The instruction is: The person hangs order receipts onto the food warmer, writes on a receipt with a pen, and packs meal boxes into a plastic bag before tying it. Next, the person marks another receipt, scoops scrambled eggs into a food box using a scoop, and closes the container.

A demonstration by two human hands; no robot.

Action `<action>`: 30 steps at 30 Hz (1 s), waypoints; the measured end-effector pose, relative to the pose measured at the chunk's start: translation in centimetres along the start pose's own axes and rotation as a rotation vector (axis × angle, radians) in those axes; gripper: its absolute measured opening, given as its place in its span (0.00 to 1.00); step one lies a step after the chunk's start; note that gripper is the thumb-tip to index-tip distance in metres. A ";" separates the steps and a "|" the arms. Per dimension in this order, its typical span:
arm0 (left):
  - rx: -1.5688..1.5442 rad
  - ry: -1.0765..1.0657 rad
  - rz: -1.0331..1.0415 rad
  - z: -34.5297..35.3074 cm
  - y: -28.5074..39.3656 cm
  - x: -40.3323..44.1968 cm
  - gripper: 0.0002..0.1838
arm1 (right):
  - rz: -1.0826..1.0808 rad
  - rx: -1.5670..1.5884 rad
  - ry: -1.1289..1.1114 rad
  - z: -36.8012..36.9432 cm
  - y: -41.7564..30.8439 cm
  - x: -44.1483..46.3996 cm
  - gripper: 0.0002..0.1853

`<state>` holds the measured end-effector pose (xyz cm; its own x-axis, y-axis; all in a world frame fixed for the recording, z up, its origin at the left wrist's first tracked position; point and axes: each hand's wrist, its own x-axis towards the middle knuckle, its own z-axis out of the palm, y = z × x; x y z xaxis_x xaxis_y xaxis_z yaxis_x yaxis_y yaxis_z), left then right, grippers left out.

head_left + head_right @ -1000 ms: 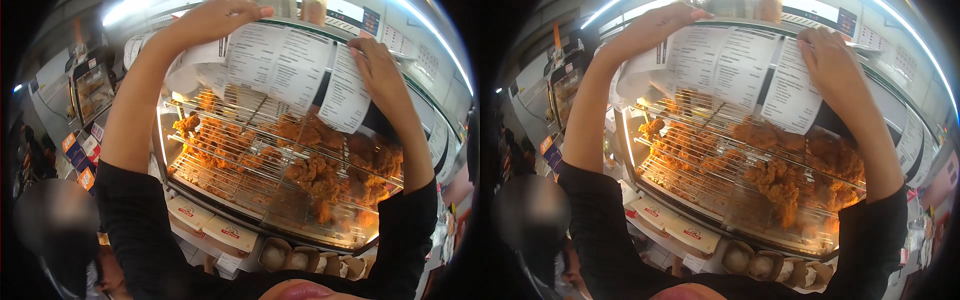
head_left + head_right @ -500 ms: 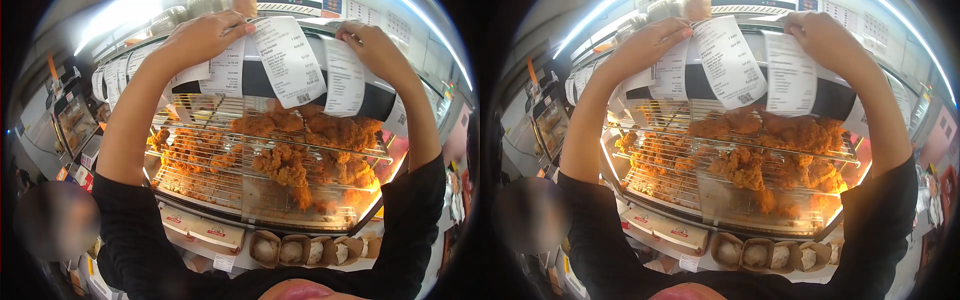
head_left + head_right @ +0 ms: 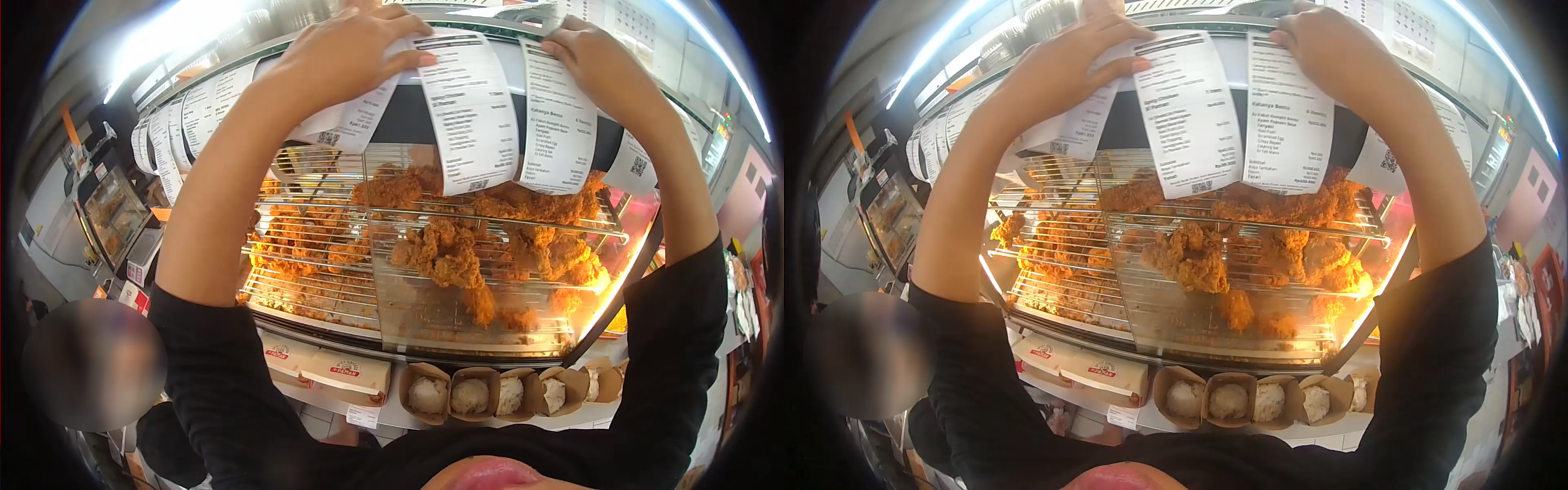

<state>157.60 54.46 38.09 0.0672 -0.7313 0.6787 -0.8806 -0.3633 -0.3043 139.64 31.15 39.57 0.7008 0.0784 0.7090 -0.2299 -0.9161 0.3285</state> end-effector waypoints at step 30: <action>-0.500 0.124 -0.061 4.0 -1.2 3.1 0.28 | 0.144 -0.071 -0.148 -0.9 -4.7 1.4 0.15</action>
<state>160.74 50.30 37.85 0.0961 -0.6325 0.7686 -0.9954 -0.0611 0.0741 141.12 35.91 39.61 0.7476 -0.1152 0.6541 -0.3783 -0.8833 0.2768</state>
